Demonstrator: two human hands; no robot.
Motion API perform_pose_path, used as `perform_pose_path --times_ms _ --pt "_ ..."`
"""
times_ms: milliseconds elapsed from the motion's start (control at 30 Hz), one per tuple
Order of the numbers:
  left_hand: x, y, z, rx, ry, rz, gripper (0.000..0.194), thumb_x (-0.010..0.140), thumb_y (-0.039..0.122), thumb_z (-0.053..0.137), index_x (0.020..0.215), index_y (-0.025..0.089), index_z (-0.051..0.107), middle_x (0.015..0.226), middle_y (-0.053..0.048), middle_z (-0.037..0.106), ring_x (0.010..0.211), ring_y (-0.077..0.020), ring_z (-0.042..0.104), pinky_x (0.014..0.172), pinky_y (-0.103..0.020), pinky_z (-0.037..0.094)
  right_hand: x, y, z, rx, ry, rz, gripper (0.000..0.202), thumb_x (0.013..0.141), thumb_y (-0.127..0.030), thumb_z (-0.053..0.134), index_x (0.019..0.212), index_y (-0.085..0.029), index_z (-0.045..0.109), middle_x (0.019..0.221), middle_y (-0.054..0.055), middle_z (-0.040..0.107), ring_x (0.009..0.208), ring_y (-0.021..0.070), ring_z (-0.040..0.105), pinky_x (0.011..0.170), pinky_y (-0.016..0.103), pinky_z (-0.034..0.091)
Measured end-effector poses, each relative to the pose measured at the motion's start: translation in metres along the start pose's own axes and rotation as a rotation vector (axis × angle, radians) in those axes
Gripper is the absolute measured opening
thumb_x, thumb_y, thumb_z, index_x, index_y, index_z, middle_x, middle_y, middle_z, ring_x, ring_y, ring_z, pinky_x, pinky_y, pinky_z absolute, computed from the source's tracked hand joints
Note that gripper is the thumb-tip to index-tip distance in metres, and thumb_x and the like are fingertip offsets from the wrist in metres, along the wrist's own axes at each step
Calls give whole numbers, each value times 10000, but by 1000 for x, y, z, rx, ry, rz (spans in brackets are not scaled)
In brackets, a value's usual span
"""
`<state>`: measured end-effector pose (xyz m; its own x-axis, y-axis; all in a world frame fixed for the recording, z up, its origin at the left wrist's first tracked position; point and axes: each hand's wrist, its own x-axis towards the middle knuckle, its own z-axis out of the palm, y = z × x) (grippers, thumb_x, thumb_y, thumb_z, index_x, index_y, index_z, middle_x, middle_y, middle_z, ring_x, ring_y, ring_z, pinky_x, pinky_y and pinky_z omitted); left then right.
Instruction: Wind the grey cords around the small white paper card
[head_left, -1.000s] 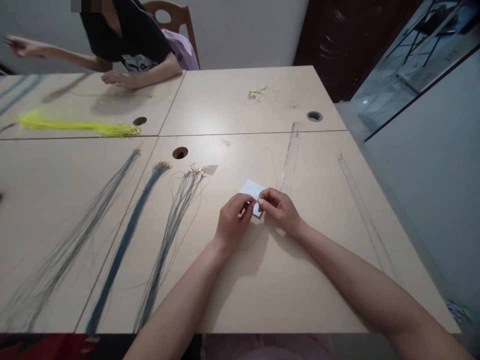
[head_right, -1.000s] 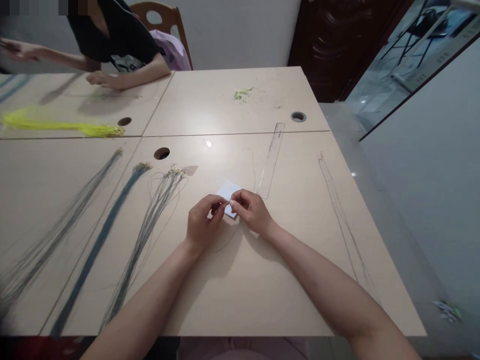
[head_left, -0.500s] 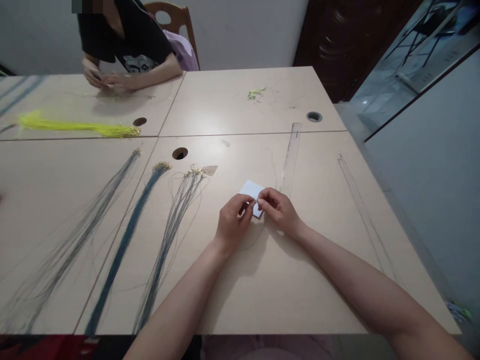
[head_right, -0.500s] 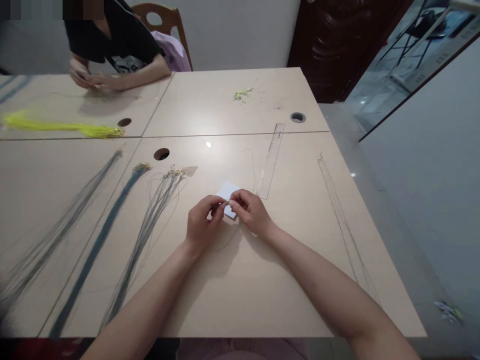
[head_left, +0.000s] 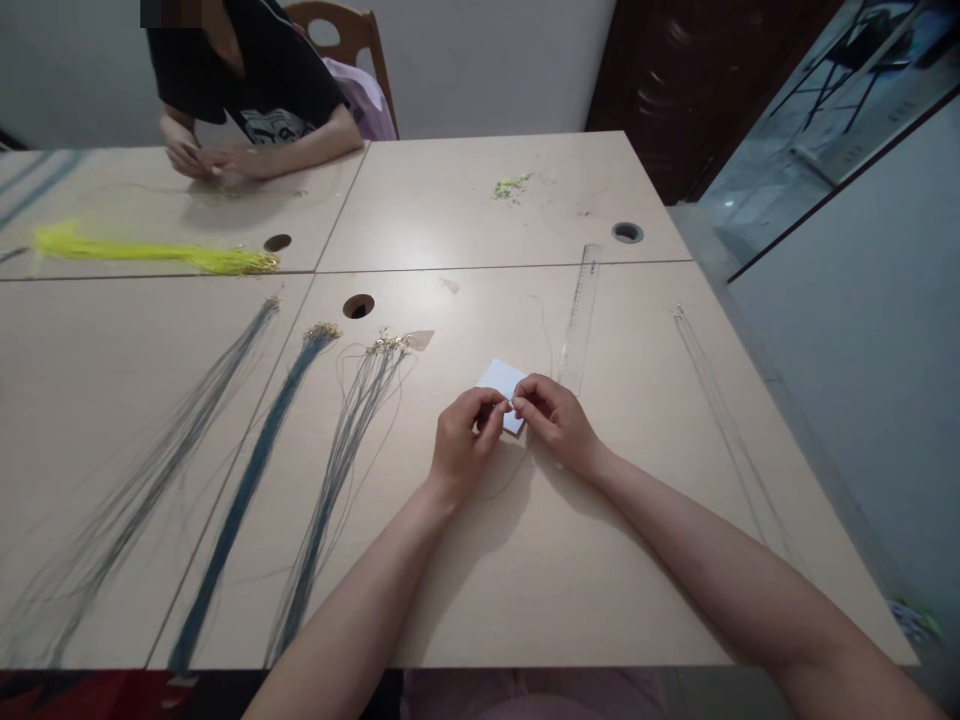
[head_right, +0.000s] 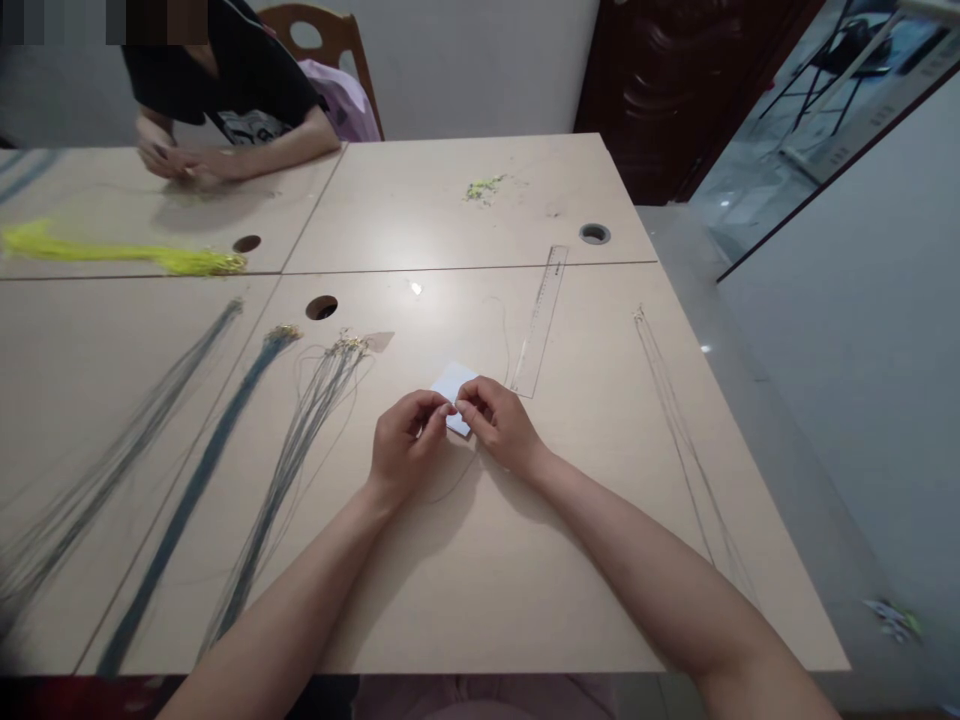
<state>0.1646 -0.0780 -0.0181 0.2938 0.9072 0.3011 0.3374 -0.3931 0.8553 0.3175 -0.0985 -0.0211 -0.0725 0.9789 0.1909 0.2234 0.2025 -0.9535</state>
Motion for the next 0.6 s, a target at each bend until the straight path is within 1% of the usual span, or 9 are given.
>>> perform_pose_path --times_ms 200,600 --pt "0 -2 1 -85 -37 -84 89 797 231 521 815 162 574 692 -9 605 544 -85 507 514 -211 397 0 -1 0 -43 8 -19 86 831 -243 462 768 -193 492 723 9 510 666 130 492 604 255 391" --pt "1 -1 -1 -128 -63 -105 94 794 240 528 797 163 580 672 -1 594 545 -85 506 509 -203 402 1 -2 -2 -82 -4 -41 77 817 -221 459 749 -199 489 725 10 507 673 137 482 607 260 381"
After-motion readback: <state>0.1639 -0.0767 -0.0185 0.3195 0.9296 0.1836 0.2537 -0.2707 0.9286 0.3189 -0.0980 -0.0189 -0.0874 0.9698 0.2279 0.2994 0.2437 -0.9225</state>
